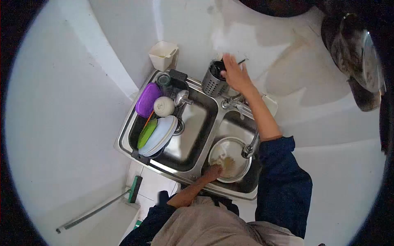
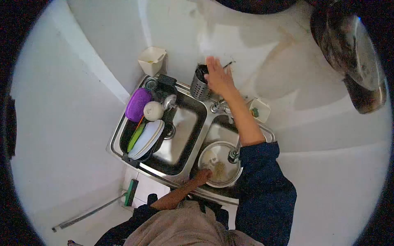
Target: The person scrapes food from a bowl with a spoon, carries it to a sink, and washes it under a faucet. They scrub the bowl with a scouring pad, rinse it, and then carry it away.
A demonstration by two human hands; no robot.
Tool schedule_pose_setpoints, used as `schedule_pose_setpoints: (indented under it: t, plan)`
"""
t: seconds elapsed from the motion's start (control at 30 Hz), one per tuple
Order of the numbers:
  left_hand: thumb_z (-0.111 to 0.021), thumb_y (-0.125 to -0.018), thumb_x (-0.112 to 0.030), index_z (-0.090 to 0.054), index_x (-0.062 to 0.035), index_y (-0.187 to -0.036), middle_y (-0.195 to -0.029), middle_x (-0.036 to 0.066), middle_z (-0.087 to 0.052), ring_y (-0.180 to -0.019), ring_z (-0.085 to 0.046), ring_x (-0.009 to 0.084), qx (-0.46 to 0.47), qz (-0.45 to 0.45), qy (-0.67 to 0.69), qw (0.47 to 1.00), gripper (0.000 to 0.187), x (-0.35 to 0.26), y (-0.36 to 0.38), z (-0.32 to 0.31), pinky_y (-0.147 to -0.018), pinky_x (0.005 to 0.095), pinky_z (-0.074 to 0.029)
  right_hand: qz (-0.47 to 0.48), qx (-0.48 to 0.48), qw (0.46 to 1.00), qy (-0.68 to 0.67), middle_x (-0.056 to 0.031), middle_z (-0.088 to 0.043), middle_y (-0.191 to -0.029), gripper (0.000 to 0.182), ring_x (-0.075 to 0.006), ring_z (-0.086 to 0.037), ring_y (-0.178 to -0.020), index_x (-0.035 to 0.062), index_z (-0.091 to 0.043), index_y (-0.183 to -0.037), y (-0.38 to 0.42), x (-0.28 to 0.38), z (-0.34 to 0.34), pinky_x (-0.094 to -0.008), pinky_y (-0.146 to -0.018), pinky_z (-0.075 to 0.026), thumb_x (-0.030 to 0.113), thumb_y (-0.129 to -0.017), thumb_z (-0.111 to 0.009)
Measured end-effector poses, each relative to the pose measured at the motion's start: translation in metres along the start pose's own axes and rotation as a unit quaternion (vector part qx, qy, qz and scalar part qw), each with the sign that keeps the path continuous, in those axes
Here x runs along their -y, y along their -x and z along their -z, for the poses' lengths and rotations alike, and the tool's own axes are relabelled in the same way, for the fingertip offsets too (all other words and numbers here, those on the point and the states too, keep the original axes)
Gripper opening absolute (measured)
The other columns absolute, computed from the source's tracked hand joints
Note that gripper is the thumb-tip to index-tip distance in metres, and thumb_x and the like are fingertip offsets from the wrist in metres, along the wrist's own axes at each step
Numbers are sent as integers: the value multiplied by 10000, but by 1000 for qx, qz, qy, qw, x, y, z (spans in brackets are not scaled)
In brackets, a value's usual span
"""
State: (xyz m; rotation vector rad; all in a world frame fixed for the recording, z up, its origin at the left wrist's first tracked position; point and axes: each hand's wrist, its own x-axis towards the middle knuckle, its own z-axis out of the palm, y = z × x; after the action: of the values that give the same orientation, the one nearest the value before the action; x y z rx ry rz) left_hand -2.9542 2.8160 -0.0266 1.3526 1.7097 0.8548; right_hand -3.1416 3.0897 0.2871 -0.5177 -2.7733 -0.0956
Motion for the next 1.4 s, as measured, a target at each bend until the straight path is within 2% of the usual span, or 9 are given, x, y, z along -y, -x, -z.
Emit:
schedule_pose_setpoints:
  t: [0.3, 0.4, 0.47, 0.53, 0.63, 0.77, 0.87, 0.97, 1.4]
  plan:
    - [-539, -761, -63, -330, 40, -1277, -1210, 300, -433, -1146, -419, 425, -287, 54, -130, 947, 566, 36, -13, -31, -982, 451, -342, -344, -377, 806, -299, -79, -602, -881, 241, -150, -564, -815, 2, -588, -984, 214, -11, 95, -275, -753, -448, 200, -919, -467]
    - [-549, -742, -31, -339, 48, -1258, -1180, 290, -463, -1112, -448, 429, -250, 185, 65, 948, 563, 17, -14, -16, -963, 456, -352, -522, -205, 775, -289, -147, -604, -879, 300, -240, -581, -796, -15, -567, -969, 357, -38, -16, -337, -717, -446, 267, -907, -486]
    - [-575, -725, -44, -479, 66, -1115, -1061, 284, -542, -1036, -503, 427, -3, 99, -214, 972, 417, 175, -39, -124, -913, 449, -386, -468, 15, 863, -190, -203, -603, -905, 357, -294, -594, -825, -22, -529, -1093, 430, -35, -67, -398, -752, -451, 219, -834, -579]
    - [-594, -719, -99, -511, 77, -1050, -1004, 289, -559, -994, -526, 427, -185, 229, 49, 954, 384, 105, -19, -58, -868, 444, -412, -454, 19, 871, -186, -199, -613, -913, 404, -313, -593, -847, -66, -496, -1034, 520, -29, -148, -404, -762, -453, 158, -737, -655]
    - [-622, -710, -181, -558, 93, -952, -917, 297, -583, -930, -560, 428, -239, 250, 85, 934, 371, 67, -14, -30, -801, 437, -451, -665, 144, 595, -428, -197, -609, -934, 413, -341, -593, -823, -51, -490, -1019, 535, -23, -180, -415, -754, -463, 143, -705, -676]
    - [-648, -694, -182, -586, 55, -988, -881, 241, -623, -880, -598, 395, -222, 311, 67, 922, 383, -8, -13, 10, -748, 422, -476, -601, 47, 792, -95, -131, -613, -825, 334, -238, -592, -687, -19, -512, -934, 558, -10, -224, -361, -613, -478, 133, -690, -684]
    - [-653, -689, -172, -612, 8, -971, -851, 202, -641, -845, -616, 369, -238, 316, 61, 917, 338, -36, -15, 21, -727, 421, -481, -606, 48, 749, -263, -169, -625, -853, 426, -306, -605, -739, 16, -580, -902, 530, -16, -159, -384, -641, -470, 382, -704, -670]
    - [-660, -678, -164, -626, -9, -941, -823, 193, -645, -813, -625, 357, -261, 325, 33, 909, 307, -42, -17, 16, -703, 410, -484, -631, -41, 706, -319, -103, -593, -742, 178, -180, -550, -692, -16, -549, -843, 514, -22, -146, -323, -660, -445, 75, -721, -640]
    - [-678, -615, -225, -631, 24, -828, -744, 217, -625, -702, -612, 363, -294, 345, 111, 885, 331, -26, -16, -15, -653, 425, -461, -523, -169, 616, -565, -12, -561, -768, 98, -104, -500, -692, 10, -560, -842, 493, -36, -116, -262, -628, -411, 15, -744, -551]
